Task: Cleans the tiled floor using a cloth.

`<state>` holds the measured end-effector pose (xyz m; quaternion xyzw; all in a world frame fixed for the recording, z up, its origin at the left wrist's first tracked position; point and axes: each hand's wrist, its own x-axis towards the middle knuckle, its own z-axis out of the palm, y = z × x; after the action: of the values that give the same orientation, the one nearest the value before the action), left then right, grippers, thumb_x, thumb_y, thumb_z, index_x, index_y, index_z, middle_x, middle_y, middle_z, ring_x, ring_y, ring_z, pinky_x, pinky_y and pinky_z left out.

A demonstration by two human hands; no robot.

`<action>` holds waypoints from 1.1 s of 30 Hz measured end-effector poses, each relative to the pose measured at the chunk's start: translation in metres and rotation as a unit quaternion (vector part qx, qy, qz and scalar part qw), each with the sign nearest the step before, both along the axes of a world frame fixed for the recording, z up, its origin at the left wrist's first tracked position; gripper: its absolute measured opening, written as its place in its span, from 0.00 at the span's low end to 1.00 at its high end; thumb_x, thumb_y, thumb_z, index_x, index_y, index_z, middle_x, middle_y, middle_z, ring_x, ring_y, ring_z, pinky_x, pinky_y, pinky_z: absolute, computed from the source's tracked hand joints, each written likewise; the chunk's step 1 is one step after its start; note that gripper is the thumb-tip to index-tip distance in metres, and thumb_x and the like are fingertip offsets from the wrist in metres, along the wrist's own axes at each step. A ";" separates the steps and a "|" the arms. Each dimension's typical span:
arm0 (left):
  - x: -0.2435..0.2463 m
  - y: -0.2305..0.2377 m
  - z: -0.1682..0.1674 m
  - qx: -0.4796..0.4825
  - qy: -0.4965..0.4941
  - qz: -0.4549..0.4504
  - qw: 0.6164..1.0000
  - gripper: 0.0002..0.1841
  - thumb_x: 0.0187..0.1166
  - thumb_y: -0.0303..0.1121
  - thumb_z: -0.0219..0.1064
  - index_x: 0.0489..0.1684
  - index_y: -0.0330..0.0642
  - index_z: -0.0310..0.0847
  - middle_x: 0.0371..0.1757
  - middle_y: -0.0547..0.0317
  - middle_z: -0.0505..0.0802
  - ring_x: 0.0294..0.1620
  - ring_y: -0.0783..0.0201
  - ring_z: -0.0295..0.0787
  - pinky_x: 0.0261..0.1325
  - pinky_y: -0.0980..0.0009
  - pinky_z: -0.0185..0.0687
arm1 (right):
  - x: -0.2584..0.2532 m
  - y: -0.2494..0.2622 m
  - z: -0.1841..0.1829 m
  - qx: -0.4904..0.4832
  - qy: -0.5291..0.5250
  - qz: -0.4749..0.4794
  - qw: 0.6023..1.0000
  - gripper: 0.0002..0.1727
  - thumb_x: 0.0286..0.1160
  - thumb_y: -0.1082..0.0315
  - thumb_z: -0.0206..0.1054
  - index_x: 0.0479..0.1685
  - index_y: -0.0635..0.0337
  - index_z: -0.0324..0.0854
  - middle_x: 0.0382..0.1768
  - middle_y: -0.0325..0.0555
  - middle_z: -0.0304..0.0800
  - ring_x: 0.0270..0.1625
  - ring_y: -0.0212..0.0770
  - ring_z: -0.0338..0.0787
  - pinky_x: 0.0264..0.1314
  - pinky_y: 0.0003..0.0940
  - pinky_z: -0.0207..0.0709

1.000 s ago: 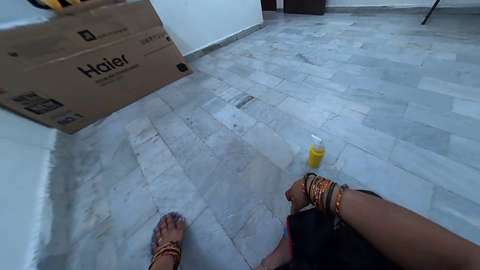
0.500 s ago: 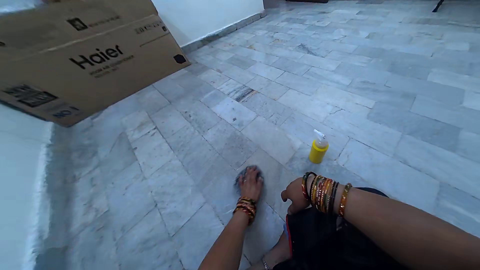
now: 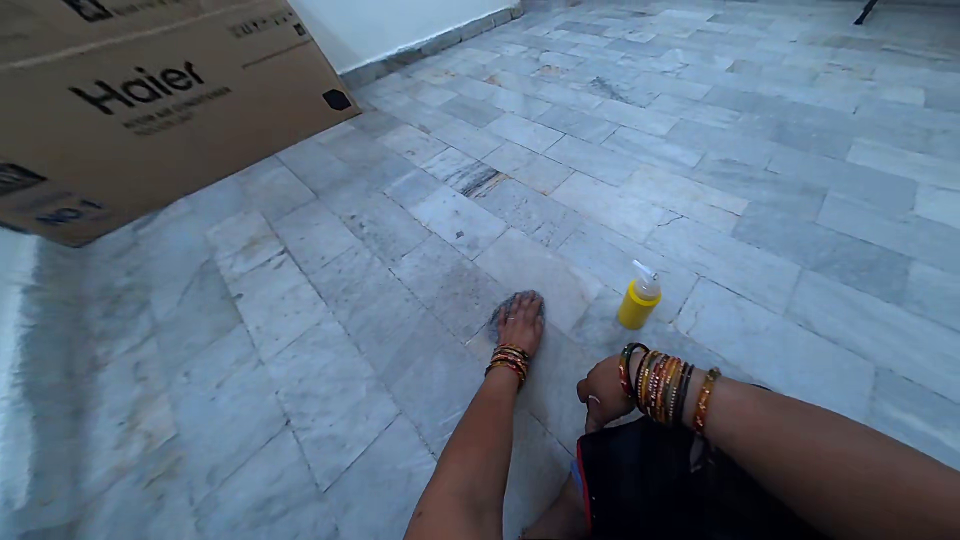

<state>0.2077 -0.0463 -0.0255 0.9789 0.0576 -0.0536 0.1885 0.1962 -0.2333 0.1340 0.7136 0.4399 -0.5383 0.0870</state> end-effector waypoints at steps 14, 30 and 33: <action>-0.230 0.203 0.007 0.050 0.034 0.350 0.935 0.28 0.94 0.37 0.46 0.94 0.43 0.56 0.95 0.44 0.58 0.97 0.41 0.45 0.92 0.34 0.36 | -0.001 -0.005 -0.015 0.001 -0.057 0.002 0.998 0.34 0.90 0.47 0.59 0.79 0.70 0.72 0.70 0.74 0.82 0.76 0.70 0.80 0.77 0.68 0.66; -0.118 0.045 0.003 0.067 0.049 0.081 0.993 0.30 0.92 0.42 0.46 0.94 0.46 0.56 0.96 0.50 0.59 0.98 0.44 0.42 0.93 0.35 0.29 | -0.015 0.007 0.006 0.012 -0.042 0.023 0.999 0.32 0.90 0.54 0.61 0.82 0.69 0.70 0.70 0.74 0.82 0.76 0.70 0.80 0.76 0.69 0.67; -0.079 0.004 0.001 0.056 0.074 0.014 0.996 0.30 0.93 0.44 0.45 0.95 0.53 0.55 0.97 0.58 0.55 0.99 0.50 0.37 0.94 0.39 0.24 | -0.018 0.009 0.011 0.020 -0.037 0.027 0.999 0.32 0.89 0.55 0.62 0.83 0.68 0.69 0.72 0.74 0.80 0.76 0.71 0.80 0.75 0.69 0.68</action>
<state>0.1292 -0.0427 -0.0247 0.9804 0.0879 -0.1195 0.1295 0.1777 -0.2240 0.1450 0.7224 0.4660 -0.5003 0.1034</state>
